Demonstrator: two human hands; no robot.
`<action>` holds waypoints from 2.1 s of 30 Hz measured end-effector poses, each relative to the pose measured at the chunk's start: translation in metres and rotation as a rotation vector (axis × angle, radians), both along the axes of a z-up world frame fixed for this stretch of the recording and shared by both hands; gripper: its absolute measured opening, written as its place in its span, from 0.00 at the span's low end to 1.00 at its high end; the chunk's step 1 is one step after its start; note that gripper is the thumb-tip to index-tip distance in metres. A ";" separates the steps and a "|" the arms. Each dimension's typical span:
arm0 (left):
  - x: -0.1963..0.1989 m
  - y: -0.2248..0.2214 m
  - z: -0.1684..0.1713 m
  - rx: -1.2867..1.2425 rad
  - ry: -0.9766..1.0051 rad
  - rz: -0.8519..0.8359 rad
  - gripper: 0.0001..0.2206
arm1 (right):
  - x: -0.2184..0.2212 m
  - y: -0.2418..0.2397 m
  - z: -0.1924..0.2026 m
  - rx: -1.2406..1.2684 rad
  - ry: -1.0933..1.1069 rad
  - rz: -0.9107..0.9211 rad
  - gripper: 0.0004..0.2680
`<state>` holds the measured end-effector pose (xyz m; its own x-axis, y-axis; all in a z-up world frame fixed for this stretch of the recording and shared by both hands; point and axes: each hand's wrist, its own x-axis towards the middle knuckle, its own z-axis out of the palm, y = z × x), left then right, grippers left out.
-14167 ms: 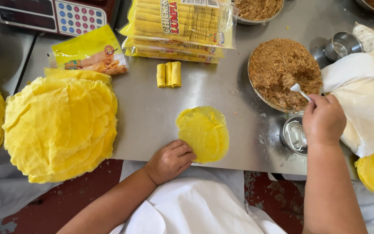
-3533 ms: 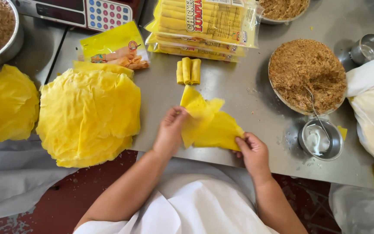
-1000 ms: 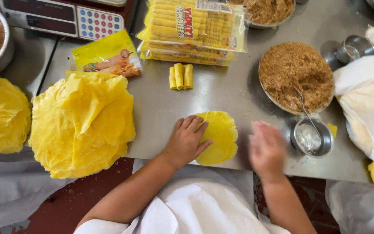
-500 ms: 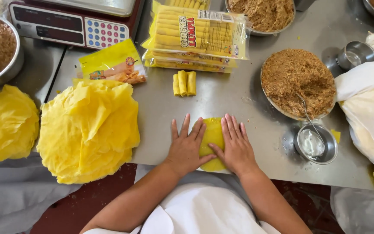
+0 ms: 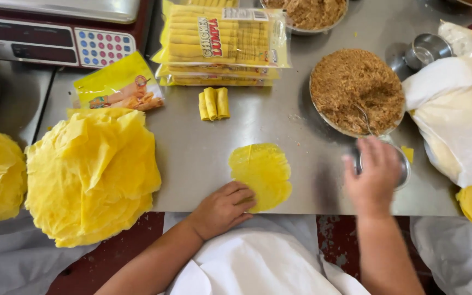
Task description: Wrapping lumpia with yellow wrappers and filling, then packaging them into plastic sleeves.
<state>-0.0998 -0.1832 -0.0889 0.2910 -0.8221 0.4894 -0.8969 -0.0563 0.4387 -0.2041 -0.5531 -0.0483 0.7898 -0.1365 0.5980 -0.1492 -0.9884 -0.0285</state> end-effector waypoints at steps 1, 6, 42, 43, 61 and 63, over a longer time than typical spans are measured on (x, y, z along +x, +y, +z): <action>0.001 0.000 0.013 -0.062 0.050 -0.049 0.11 | -0.010 -0.015 0.009 -0.118 0.055 -0.183 0.16; 0.000 -0.013 0.029 -0.152 0.106 -0.014 0.04 | -0.027 -0.092 -0.015 -0.254 0.217 -0.431 0.10; 0.000 0.002 0.017 -0.164 -0.010 0.051 0.04 | 0.051 -0.092 0.028 1.948 -0.707 -0.162 0.05; 0.000 0.002 0.018 -0.167 -0.012 0.055 0.04 | 0.048 -0.092 0.029 1.939 -0.717 -0.129 0.05; -0.008 0.001 -0.020 -0.215 -0.106 0.255 0.07 | -0.020 0.055 -0.043 1.731 -0.043 0.099 0.06; -0.009 0.001 -0.021 -0.215 -0.116 0.261 0.07 | -0.020 0.040 -0.040 1.700 -0.054 0.067 0.06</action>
<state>-0.1087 -0.1824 -0.1102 0.4103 -0.6017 0.6852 -0.9088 -0.2078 0.3617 -0.2237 -0.5134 -0.0884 0.8053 -0.5730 -0.1522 -0.0751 0.1560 -0.9849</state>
